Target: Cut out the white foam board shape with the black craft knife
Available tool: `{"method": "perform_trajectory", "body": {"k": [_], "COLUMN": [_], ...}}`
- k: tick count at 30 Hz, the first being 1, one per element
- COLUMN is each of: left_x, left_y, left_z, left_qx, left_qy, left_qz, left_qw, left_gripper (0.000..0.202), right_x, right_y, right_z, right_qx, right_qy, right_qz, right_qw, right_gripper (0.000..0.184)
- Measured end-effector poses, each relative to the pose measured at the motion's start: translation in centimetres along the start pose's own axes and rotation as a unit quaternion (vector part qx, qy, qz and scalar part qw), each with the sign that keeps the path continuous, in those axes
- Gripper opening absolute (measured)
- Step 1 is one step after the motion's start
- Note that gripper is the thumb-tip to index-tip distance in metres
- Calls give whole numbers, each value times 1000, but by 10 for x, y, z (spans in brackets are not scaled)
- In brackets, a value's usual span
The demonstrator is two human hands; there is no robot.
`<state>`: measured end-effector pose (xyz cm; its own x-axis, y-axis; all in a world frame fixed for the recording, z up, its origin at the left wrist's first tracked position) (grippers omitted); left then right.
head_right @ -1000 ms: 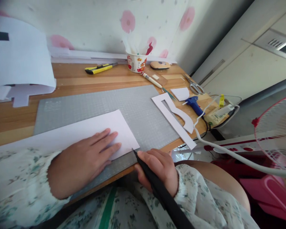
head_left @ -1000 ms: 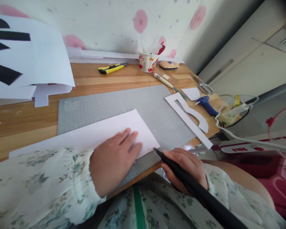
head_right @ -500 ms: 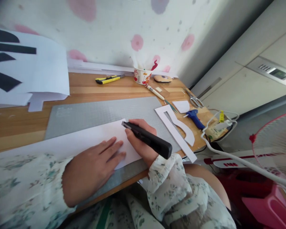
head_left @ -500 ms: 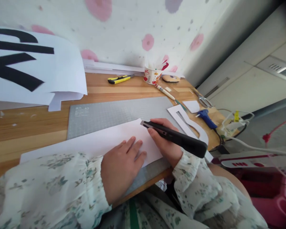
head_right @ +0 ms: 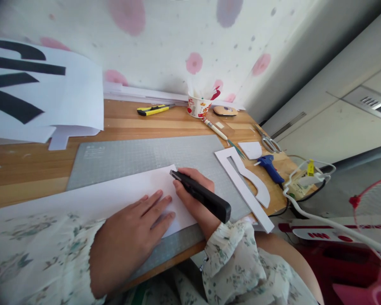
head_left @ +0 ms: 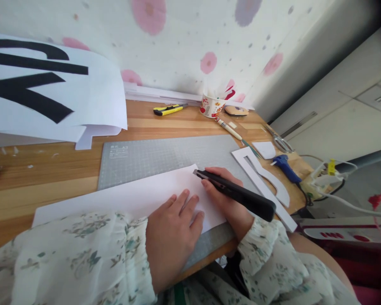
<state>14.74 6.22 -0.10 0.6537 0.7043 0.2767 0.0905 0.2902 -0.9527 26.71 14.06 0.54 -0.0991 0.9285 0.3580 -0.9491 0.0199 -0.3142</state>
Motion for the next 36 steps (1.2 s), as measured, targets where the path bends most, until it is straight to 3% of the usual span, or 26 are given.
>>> {"method": "perform_trajectory", "body": {"k": [5, 15, 36], "left_x": [-1, 1, 1], "left_y": [-4, -4, 2], "left_z": [1, 1, 3], "left_qx": [-5, -12, -33], "left_qy": [-7, -5, -3], "left_qz": [-22, -12, 41], "left_qw": [1000, 1000, 999], "left_gripper": [32, 31, 28], "right_x": [0, 1, -7], "right_y": [1, 3, 2], "right_z": [2, 3, 12], "right_qx": [-16, -7, -82], "right_qy": [0, 12, -78], "right_qz": [1, 17, 38], "right_qw": [1000, 1000, 993], "right_gripper": [19, 18, 17]}}
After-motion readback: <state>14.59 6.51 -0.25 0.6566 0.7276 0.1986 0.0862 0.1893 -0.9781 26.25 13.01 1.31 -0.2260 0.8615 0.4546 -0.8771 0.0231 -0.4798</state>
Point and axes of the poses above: each hand's wrist, its own x-axis towards the middle knuckle, its own y-axis out of the palm, z = x × y, the point moved 8 cm from there along x, towards the middle knuckle, and after that the axes turned 9 degrees about x, right-handed, at the moved point
